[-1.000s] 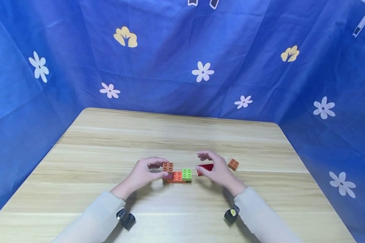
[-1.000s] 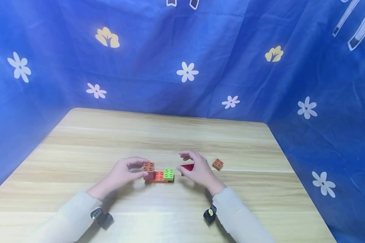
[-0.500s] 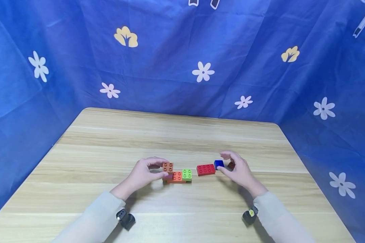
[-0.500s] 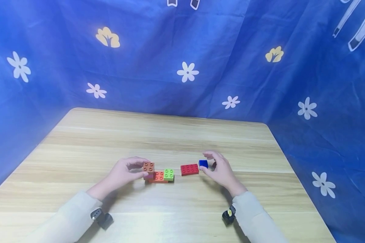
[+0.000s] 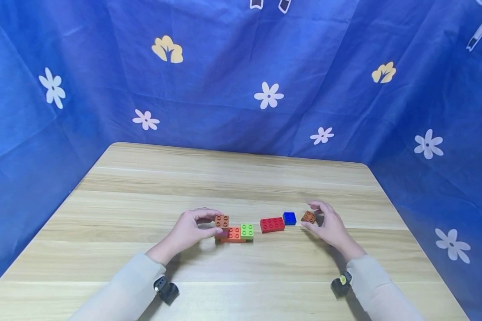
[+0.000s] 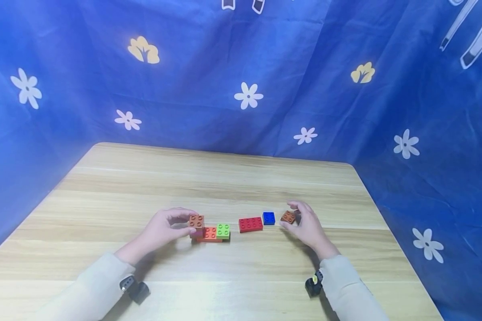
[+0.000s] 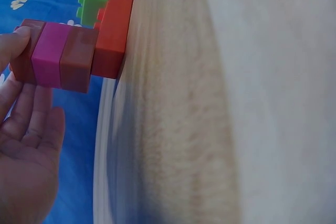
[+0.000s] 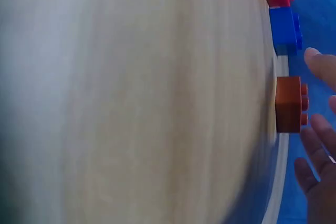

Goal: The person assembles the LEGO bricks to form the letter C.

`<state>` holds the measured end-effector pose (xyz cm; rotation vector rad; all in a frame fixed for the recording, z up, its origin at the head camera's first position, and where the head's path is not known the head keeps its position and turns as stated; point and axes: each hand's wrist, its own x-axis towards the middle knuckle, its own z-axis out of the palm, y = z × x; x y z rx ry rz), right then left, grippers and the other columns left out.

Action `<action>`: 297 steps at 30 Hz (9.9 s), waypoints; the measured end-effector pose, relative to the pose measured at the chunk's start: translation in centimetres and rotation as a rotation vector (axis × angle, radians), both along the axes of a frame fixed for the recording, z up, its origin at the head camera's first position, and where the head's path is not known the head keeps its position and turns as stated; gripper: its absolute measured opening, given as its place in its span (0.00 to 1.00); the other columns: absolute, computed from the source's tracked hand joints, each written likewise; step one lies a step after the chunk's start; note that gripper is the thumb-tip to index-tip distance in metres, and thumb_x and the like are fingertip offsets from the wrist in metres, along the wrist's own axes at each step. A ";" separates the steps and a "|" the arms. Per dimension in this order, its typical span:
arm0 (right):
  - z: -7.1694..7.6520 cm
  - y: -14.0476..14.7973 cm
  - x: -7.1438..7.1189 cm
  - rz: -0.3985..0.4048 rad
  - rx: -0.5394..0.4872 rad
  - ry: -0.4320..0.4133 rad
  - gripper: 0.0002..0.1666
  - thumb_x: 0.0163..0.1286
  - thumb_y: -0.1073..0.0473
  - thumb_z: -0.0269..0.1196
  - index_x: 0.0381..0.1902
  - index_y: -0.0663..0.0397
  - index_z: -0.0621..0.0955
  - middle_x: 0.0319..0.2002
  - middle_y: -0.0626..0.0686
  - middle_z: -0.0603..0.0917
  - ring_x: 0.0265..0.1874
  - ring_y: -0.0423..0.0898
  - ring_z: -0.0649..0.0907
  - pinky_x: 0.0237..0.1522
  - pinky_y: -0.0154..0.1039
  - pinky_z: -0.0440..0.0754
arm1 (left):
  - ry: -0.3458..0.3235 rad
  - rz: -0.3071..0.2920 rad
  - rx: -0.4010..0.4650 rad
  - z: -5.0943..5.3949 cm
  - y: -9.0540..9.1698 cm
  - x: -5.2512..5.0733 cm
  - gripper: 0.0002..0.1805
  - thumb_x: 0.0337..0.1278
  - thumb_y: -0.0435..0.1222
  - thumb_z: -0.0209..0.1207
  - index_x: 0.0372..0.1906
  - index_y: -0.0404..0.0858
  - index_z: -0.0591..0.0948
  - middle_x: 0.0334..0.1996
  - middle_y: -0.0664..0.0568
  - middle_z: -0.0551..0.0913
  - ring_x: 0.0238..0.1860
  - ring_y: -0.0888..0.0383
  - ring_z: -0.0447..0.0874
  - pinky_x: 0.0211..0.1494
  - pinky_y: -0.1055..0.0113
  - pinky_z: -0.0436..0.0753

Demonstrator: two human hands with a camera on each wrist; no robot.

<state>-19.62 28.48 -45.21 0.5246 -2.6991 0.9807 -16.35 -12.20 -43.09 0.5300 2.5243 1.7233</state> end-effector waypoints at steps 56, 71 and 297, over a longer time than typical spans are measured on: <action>5.0 -15.4 0.5 0.304 -0.186 0.033 0.23 0.55 0.57 0.73 0.50 0.52 0.81 0.43 0.45 0.81 0.41 0.40 0.79 0.42 0.38 0.81 | 0.006 0.001 -0.002 0.2 0.1 0.0 0.23 0.42 0.33 0.72 0.49 0.37 0.83 0.47 0.46 0.83 0.47 0.49 0.82 0.52 0.63 0.80; 4.7 -18.8 1.1 0.417 -0.192 0.000 0.23 0.55 0.56 0.73 0.49 0.52 0.82 0.42 0.44 0.82 0.41 0.39 0.80 0.40 0.40 0.82 | 0.029 -0.031 -0.026 0.3 0.0 -0.4 0.20 0.42 0.33 0.72 0.46 0.35 0.83 0.42 0.49 0.85 0.44 0.54 0.83 0.53 0.59 0.79; 0.8 -4.8 -1.4 0.193 0.021 -0.047 0.40 0.44 0.53 0.79 0.57 0.54 0.78 0.50 0.53 0.80 0.49 0.50 0.79 0.56 0.49 0.75 | 0.043 -0.001 0.212 1.2 1.8 -0.1 0.20 0.44 0.28 0.70 0.46 0.32 0.80 0.45 0.45 0.82 0.50 0.48 0.80 0.57 0.64 0.76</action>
